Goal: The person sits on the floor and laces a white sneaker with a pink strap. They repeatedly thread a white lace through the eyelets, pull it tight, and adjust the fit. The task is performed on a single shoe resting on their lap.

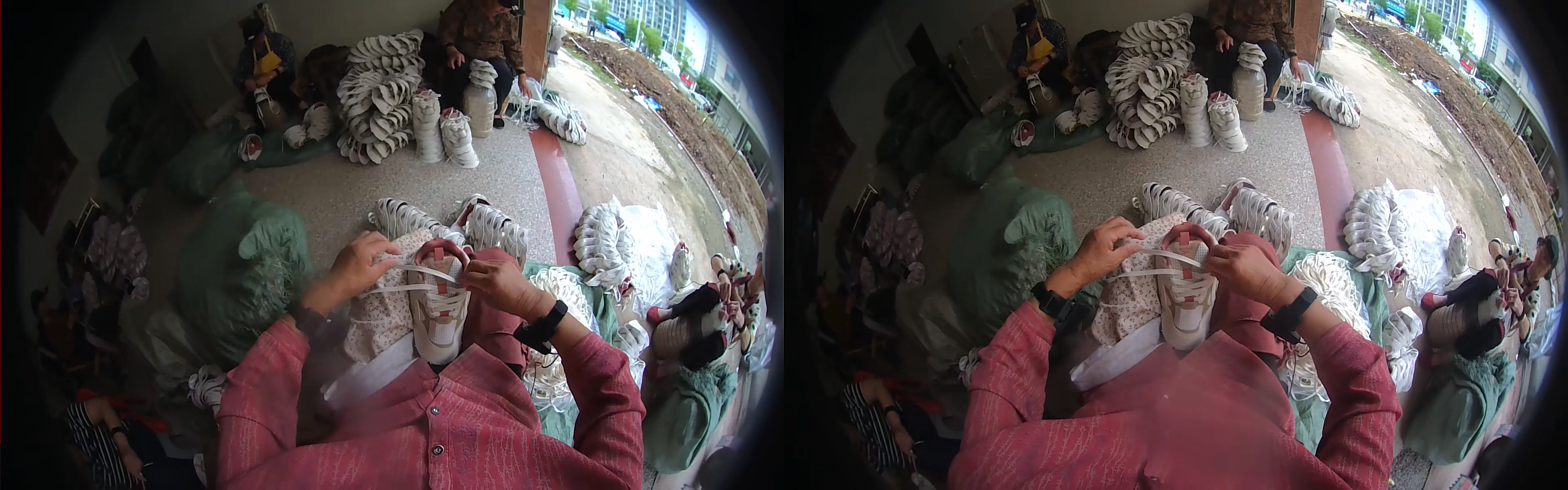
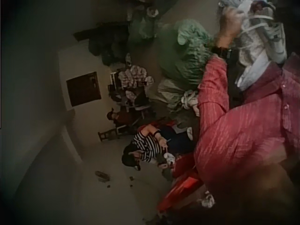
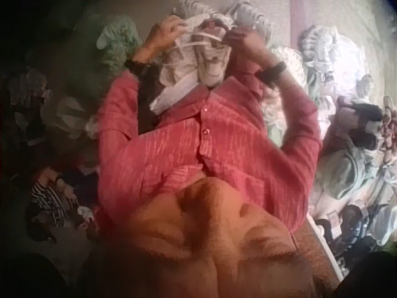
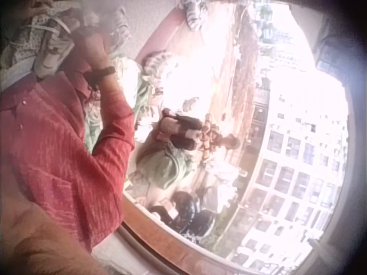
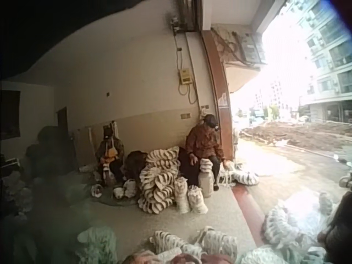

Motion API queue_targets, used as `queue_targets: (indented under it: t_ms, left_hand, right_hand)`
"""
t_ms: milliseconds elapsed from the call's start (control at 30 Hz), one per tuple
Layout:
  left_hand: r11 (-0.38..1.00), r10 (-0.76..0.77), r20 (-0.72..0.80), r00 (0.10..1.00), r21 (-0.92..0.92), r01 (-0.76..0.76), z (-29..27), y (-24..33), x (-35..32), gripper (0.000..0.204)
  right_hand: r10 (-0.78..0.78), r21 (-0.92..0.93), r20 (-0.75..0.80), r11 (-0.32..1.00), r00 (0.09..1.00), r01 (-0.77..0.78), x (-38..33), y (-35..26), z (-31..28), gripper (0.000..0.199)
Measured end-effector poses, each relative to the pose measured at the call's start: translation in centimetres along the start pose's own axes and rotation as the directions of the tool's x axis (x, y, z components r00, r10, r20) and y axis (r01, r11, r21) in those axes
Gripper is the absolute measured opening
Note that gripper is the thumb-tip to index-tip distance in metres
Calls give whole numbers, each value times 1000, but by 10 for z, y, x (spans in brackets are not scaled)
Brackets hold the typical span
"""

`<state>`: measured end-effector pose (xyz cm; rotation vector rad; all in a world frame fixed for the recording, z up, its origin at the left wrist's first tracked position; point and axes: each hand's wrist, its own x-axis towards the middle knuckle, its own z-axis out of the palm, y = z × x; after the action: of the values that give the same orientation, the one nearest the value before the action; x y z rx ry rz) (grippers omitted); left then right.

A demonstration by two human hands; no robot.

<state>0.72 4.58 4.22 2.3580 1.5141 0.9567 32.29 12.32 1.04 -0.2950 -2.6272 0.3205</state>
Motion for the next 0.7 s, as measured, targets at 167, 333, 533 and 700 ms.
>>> queue_targets:
  t_ms: [167, 333, 533, 700]
  left_hand:
    - [982, -151, 180, 972, -90, 169, 37, 21, 21, 24]
    - [992, -114, 262, 958, -25, 124, 50, 17, 24, 30]
    - [863, -164, 269, 949, -427, 270, 61, -3, 14, 23]
    - [566, -377, 457, 806, -575, 591, 53, 11, 24, 18]
  right_hand:
    - [-89, -305, -59, 950, 994, 67, 5, -18, 9, 15]
    - [-156, -433, -112, 897, 981, 93, 9, -18, 14, 17]
    - [38, -17, 8, 999, 999, -38, -7, -3, -10, 36]
    - [93, 28, -7, 995, 996, -93, -8, 2, -20, 45]
